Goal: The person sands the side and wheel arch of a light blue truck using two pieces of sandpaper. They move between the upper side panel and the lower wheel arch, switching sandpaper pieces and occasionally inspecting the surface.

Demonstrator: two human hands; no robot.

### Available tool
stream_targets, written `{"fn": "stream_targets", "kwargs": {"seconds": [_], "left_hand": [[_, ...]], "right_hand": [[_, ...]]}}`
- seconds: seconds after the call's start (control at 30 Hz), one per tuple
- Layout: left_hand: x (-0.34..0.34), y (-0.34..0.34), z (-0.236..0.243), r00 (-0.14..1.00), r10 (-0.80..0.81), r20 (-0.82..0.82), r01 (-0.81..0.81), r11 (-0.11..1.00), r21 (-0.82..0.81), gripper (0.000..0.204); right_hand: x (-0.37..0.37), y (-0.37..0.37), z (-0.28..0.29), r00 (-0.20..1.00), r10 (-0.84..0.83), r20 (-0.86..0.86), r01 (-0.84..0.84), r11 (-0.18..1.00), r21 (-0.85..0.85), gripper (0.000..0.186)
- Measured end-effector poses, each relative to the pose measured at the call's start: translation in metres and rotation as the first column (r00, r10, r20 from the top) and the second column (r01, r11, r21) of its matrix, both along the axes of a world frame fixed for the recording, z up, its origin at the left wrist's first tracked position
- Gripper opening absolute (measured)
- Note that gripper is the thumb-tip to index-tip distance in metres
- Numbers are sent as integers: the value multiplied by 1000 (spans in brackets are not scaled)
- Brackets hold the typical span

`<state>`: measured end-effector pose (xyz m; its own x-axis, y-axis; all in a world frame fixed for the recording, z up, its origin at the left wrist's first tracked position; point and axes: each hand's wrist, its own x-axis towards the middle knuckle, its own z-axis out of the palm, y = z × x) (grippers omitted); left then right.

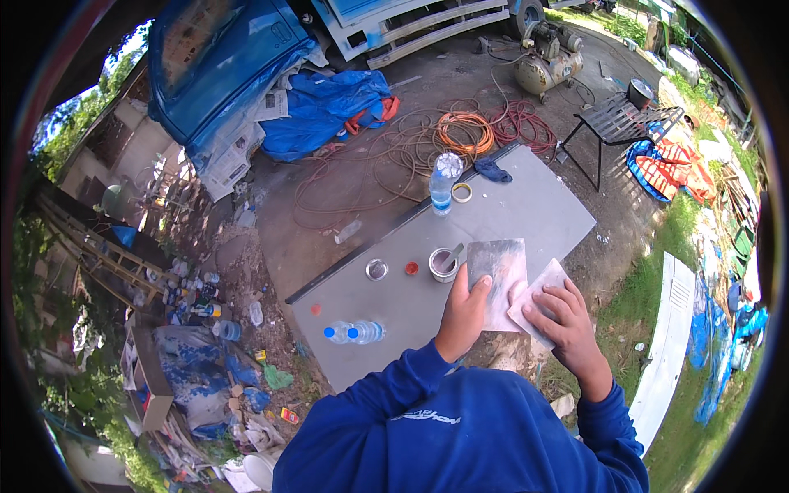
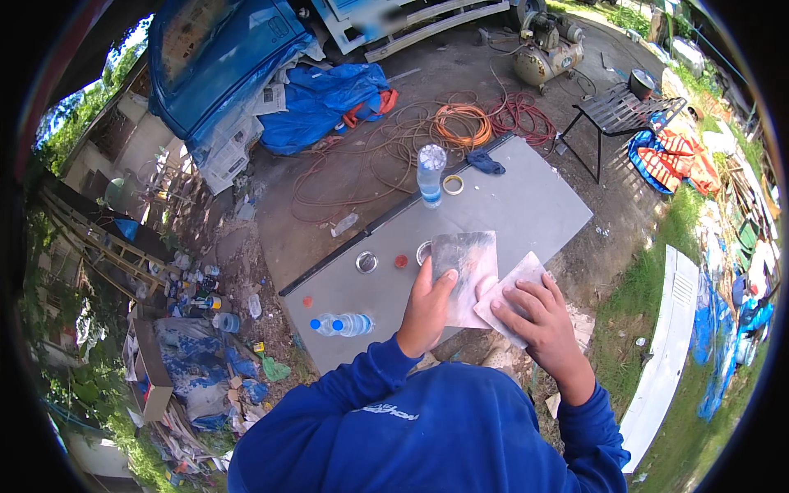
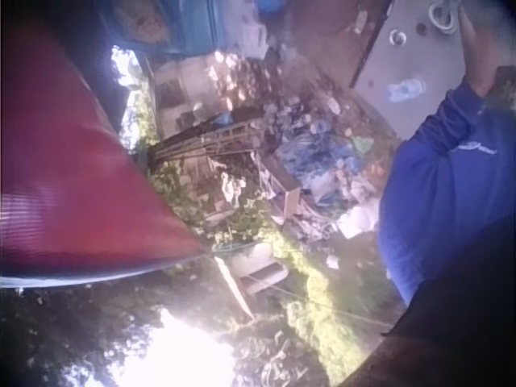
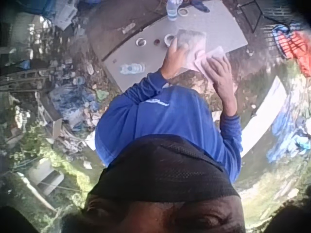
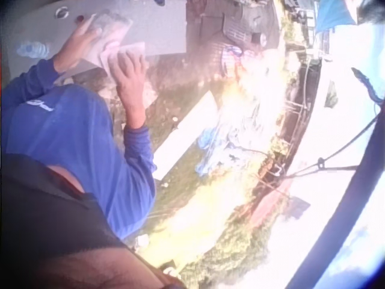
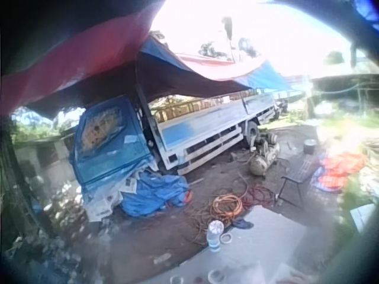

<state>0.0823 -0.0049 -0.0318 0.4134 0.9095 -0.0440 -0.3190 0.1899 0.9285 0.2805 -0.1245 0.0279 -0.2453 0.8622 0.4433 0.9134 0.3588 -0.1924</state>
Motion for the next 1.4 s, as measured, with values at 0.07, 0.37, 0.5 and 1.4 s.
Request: {"fn": "stream_targets", "kwargs": {"seconds": [0.07,0.37,0.5,1.4], "left_hand": [[-4,0,3,998,-30,-48,31,999,20,48],[3,-2,16,916,-107,-387,259,895,364,55],[14,-1,26,908,29,-419,166,892,421,54],[78,-16,3,991,-120,-64,116,991,-68,42]], "right_hand": [[16,0,6,998,-28,55,30,999,-32,43],[25,6,18,999,-36,37,39,995,-87,46],[-9,4,2,986,89,-141,-103,990,-91,44],[89,-47,-34,984,-179,-5,178,981,-76,49]]}}
